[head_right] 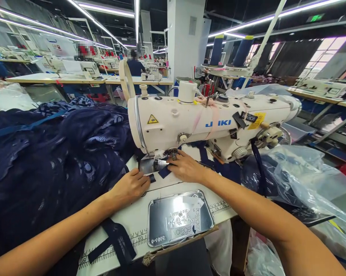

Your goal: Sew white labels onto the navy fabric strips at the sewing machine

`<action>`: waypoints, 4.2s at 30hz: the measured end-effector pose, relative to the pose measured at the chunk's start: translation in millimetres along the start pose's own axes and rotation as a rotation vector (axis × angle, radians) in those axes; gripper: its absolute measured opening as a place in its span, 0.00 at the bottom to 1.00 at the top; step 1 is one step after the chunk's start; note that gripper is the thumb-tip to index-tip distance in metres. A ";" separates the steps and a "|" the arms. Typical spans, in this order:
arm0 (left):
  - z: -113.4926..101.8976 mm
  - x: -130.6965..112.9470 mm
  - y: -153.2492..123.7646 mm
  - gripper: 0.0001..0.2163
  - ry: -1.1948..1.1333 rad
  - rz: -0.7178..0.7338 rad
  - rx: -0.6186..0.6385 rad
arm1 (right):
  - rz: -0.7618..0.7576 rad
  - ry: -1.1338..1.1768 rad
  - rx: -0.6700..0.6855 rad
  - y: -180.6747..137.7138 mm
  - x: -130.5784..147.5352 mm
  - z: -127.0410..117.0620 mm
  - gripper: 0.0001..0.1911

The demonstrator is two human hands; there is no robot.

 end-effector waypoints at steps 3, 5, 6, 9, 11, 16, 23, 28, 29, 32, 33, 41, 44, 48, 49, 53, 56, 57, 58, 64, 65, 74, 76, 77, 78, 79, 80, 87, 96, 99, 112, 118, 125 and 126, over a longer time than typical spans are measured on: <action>0.7 -0.7 -0.8 0.09 0.000 -0.020 -0.007 | 0.217 0.057 -0.053 9.2 1.2 -1.2 0.09; -0.1 -0.8 -1.4 0.09 -0.005 -0.030 -0.028 | 0.347 0.067 -0.026 16.2 5.8 3.0 0.10; -0.8 -0.6 -1.8 0.09 -0.009 -0.036 -0.043 | 0.392 0.058 -0.004 19.6 8.6 5.6 0.11; -2.5 0.0 -3.1 0.08 -0.016 -0.046 -0.084 | 0.441 0.015 0.055 27.2 14.7 11.2 0.09; -3.4 -0.1 -4.0 0.08 -0.012 -0.044 -0.113 | 0.434 -0.004 0.085 29.0 15.6 12.9 0.08; -5.4 -0.6 -5.7 0.09 0.016 -0.042 -0.185 | 0.431 0.005 0.116 27.5 11.7 11.6 0.07; -13.2 1.6 -7.9 0.11 0.030 -0.086 -0.290 | 0.466 0.364 0.001 25.3 3.1 13.3 0.07; -18.2 1.3 -6.8 0.11 0.029 -0.122 -0.333 | 0.486 0.588 -0.159 24.2 -0.2 19.4 0.09; -18.3 0.9 -6.0 0.11 0.028 -0.123 -0.335 | 0.492 0.607 -0.177 24.1 -0.6 20.4 0.10; -16.6 0.1 -2.7 0.12 0.024 -0.118 -0.318 | 0.505 0.649 -0.200 23.9 -1.8 22.2 0.10; -15.9 -0.1 -1.8 0.12 0.023 -0.116 -0.313 | 0.508 0.658 -0.201 23.8 -2.0 22.3 0.10; -12.8 -1.8 1.4 0.10 0.018 -0.100 -0.282 | 0.516 0.603 -0.193 22.6 0.8 20.1 0.09; -10.8 -2.5 2.4 0.10 0.007 -0.097 -0.256 | 0.511 0.572 -0.191 22.0 2.8 18.7 0.08; -7.1 -1.9 2.4 0.09 -0.009 -0.105 -0.218 | 0.487 0.635 -0.195 19.6 3.6 19.2 0.06; -6.1 -1.6 2.3 0.09 -0.013 -0.108 -0.210 | 0.476 0.659 -0.196 18.7 4.0 19.6 0.06; -3.5 -1.0 2.8 0.09 -0.034 -0.119 -0.201 | 0.435 0.595 -0.165 15.5 9.2 18.6 0.07; -2.0 -1.3 5.0 0.09 -0.059 -0.123 -0.194 | 0.388 0.408 -0.116 16.6 20.6 14.9 0.07; -1.6 -1.2 5.7 0.10 -0.066 -0.124 -0.187 | 0.373 0.328 -0.091 17.7 25.7 14.1 0.07; -1.4 -0.5 6.2 0.10 -0.075 -0.128 -0.176 | 0.359 0.243 -0.058 19.2 30.9 14.1 0.08; -11.6 15.2 -7.0 0.08 -0.178 -0.166 -0.115 | 0.230 -0.063 0.115 25.1 44.4 19.7 0.08; -13.9 18.4 -11.0 0.07 -0.217 -0.169 -0.114 | 0.172 -0.067 0.119 25.1 43.5 19.3 0.09; 3.7 15.3 -14.3 0.07 -0.564 -0.102 -0.043 | -0.042 0.066 -0.008 16.5 25.4 14.1 0.15; 5.7 13.9 -12.9 0.08 -0.571 -0.094 -0.038 | -0.002 0.198 -0.086 15.2 21.0 14.4 0.15; 5.6 13.9 -12.4 0.08 -0.572 -0.092 -0.038 | 0.016 0.269 -0.122 14.8 18.3 14.9 0.15; 5.0 14.0 -12.0 0.08 -0.573 -0.091 -0.038 | 0.035 0.336 -0.152 14.6 15.2 15.7 0.14; 4.2 14.4 -11.6 0.08 -0.575 -0.091 -0.039 | 0.054 0.394 -0.176 14.5 11.9 16.6 0.14; 3.4 14.7 -11.2 0.08 -0.578 -0.090 -0.036 | 0.073 0.442 -0.192 14.7 8.9 17.5 0.14; 2.1 14.1 -11.2 0.09 -0.540 -0.105 -0.013 | 0.107 0.277 -0.091 17.8 19.1 17.3 0.14; 4.1 21.0 -15.0 0.10 -0.625 -0.114 -0.025 | 0.140 -0.017 0.104 18.9 41.1 17.0 0.15; 4.6 21.8 -12.5 0.09 -0.649 -0.110 -0.035 | 0.130 -0.055 0.106 19.7 39.9 16.4 0.15; 4.8 14.9 12.0 0.08 -0.487 -0.364 -0.098 | 0.059 -0.007 0.108 16.8 2.1 29.8 0.21; 5.4 16.8 13.4 0.08 -0.470 -0.381 -0.092 | 0.072 -0.023 0.157 17.9 1.5 27.7 0.24; 4.6 15.4 15.5 0.08 -0.429 -0.378 -0.093 | 0.087 -0.032 0.158 16.7 -0.9 33.4 0.25; 5.3 15.5 16.1 0.08 -0.431 -0.378 -0.091 | 0.089 -0.035 0.154 16.7 -1.1 33.9 0.25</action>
Point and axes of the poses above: each hand's wrist, its own y-axis towards the middle knuckle, its own z-axis out of the palm, x = y × z, the point moved 7 cm from there along y, towards the middle knuckle, and after that the axes turned 10 degrees about x, right-handed, at the moved point
